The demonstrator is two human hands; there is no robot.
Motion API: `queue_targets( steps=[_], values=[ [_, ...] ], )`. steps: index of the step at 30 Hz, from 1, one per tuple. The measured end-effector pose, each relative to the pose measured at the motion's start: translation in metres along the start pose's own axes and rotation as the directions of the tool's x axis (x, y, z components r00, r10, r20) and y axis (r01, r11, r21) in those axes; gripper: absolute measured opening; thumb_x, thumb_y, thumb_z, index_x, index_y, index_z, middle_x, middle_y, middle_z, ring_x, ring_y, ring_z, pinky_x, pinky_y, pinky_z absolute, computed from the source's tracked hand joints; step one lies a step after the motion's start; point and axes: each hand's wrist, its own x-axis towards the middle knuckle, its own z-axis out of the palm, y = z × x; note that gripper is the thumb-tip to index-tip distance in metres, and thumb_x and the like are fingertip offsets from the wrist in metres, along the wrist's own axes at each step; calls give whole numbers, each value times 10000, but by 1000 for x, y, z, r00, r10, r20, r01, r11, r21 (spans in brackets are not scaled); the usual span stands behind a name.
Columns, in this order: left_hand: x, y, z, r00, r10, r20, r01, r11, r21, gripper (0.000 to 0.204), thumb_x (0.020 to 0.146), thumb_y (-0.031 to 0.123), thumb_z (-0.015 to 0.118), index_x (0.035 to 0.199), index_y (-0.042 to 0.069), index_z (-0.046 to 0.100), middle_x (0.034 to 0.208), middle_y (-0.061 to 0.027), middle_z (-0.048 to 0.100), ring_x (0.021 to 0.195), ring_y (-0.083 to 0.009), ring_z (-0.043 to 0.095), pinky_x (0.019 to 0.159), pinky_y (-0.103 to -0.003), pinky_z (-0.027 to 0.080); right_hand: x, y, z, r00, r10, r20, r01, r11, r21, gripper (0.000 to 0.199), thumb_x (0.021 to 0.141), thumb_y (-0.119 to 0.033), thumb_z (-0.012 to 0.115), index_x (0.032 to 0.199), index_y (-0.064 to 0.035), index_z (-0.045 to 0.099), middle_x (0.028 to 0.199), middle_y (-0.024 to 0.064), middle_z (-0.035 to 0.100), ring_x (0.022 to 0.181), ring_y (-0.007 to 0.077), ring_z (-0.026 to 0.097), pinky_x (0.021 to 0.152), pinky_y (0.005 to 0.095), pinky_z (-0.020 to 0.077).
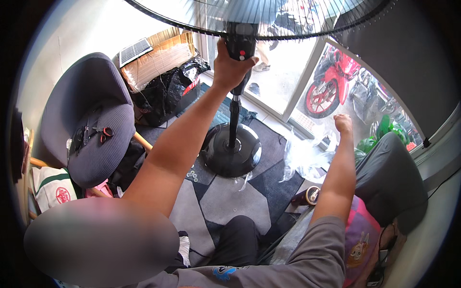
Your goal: The person assembles a standing fan by attaching the base to the pole. They handle the fan head, pole, and base, then insert and tighten a bolt into the base to secure it.
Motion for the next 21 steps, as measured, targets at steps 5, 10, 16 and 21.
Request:
queue_targets(
  steps=[5, 10, 16, 21],
  values=[
    [0, 6, -4, 999, 28, 23, -28, 999, 23, 859, 719, 314, 902, 1312, 6, 361, 1075, -179, 725, 990, -335, 731, 916, -406, 565, -85, -93, -59, 964, -123, -238, 264, 569, 779, 390, 991, -355, 644, 1290, -107, 678, 1046, 50, 736, 834, 180, 715, 703, 355, 572],
    [0, 2, -13, 984, -32, 178, 41, 998, -44, 1057, 693, 280, 922, 1479, 36, 259, 1226, -211, 660, 1133, -355, 672, 982, -424, 533, -173, -169, -84, 891, -395, -225, 392, 417, 820, 303, 1024, -277, 641, 1247, -79, 699, 1028, 61, 743, 849, 148, 715, 693, 282, 577],
    [6, -4, -28, 948, -53, 313, 111, 979, -171, 1009, 734, 317, 923, 1478, 7, 315, 1208, -164, 671, 1088, -272, 680, 942, -389, 543, -213, -209, -80, 833, -530, -156, 412, 408, 815, 308, 1023, -270, 638, 1252, -72, 693, 1041, 73, 750, 874, 154, 730, 743, 294, 590],
    [11, 1, -34, 925, -107, 365, 206, 947, -245, 849, 772, 253, 899, 1422, -2, 416, 1143, -130, 696, 1012, -213, 689, 906, -362, 549, -230, -225, -72, 823, -558, -108, 377, 393, 839, 297, 1018, -265, 648, 1234, -72, 710, 1027, 67, 758, 863, 144, 728, 742, 288, 574]
  ],
)
